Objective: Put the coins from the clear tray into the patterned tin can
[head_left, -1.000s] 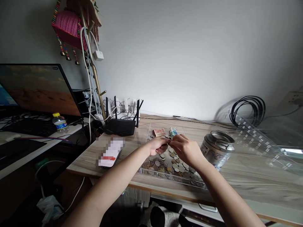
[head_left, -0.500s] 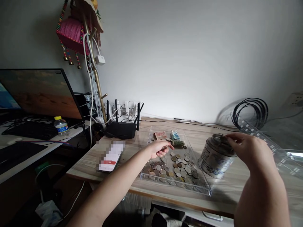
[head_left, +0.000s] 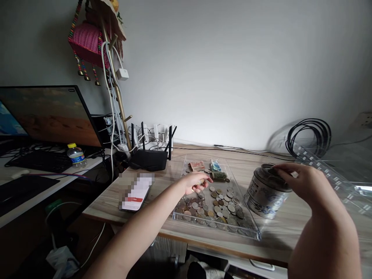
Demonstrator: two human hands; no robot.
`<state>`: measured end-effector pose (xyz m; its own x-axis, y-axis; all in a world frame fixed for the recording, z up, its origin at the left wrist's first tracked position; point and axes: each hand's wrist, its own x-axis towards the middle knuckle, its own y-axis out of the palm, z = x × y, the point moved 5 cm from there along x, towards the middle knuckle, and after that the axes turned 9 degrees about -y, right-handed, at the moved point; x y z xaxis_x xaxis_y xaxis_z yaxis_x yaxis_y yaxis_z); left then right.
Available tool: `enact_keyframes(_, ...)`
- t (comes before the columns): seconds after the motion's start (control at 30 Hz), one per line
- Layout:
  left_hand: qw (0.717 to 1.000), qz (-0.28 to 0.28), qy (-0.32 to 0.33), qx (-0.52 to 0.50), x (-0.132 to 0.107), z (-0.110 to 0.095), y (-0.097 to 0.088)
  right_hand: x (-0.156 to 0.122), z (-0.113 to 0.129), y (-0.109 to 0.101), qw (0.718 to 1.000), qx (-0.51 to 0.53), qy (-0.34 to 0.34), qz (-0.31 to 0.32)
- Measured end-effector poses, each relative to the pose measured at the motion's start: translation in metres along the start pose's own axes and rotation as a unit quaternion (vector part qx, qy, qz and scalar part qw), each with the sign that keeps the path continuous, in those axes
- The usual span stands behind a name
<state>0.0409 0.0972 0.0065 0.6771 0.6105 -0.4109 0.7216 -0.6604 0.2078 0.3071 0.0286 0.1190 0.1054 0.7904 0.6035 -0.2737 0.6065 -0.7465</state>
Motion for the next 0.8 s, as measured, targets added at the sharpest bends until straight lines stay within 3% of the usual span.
enact_keyframes(0.1,1.000,-0.003,-0.001,-0.001,-0.001,0.000,0.001,0.001,-0.001,0.002,0.999,0.007,0.024,0.032)
enact_keyframes(0.23,1.000,-0.005,0.001,-0.022,0.000,0.000,-0.001,0.001,0.002,0.000,1.000,-0.006,0.021,-0.007)
enact_keyframes(0.33,0.998,-0.008,0.004,-0.067,0.005,0.002,-0.006,-0.003,0.016,-0.005,0.995,-0.003,-0.014,-0.095)
enact_keyframes(0.43,0.991,-0.023,0.003,-0.130,0.011,0.005,-0.014,-0.014,0.044,-0.012,0.963,0.027,-0.093,-0.253)
enact_keyframes(0.47,0.988,-0.027,0.000,-0.150,0.012,0.006,-0.016,-0.018,0.056,-0.011,0.951,0.046,-0.129,-0.279)
enact_keyframes(0.53,0.983,-0.029,-0.005,-0.184,0.014,0.006,-0.019,-0.022,0.083,0.003,0.946,0.091,-0.210,-0.230)
enact_keyframes(0.6,0.977,-0.028,-0.008,-0.209,0.014,0.005,-0.019,-0.026,0.112,0.027,0.945,0.122,-0.292,-0.088)
enact_keyframes(0.67,0.973,-0.024,-0.006,-0.232,0.013,0.004,-0.019,-0.034,0.137,0.052,0.927,0.117,-0.356,0.034)
enact_keyframes(0.8,0.967,-0.027,-0.002,-0.254,0.010,0.003,-0.016,-0.051,0.168,0.083,0.886,0.058,-0.446,0.118)
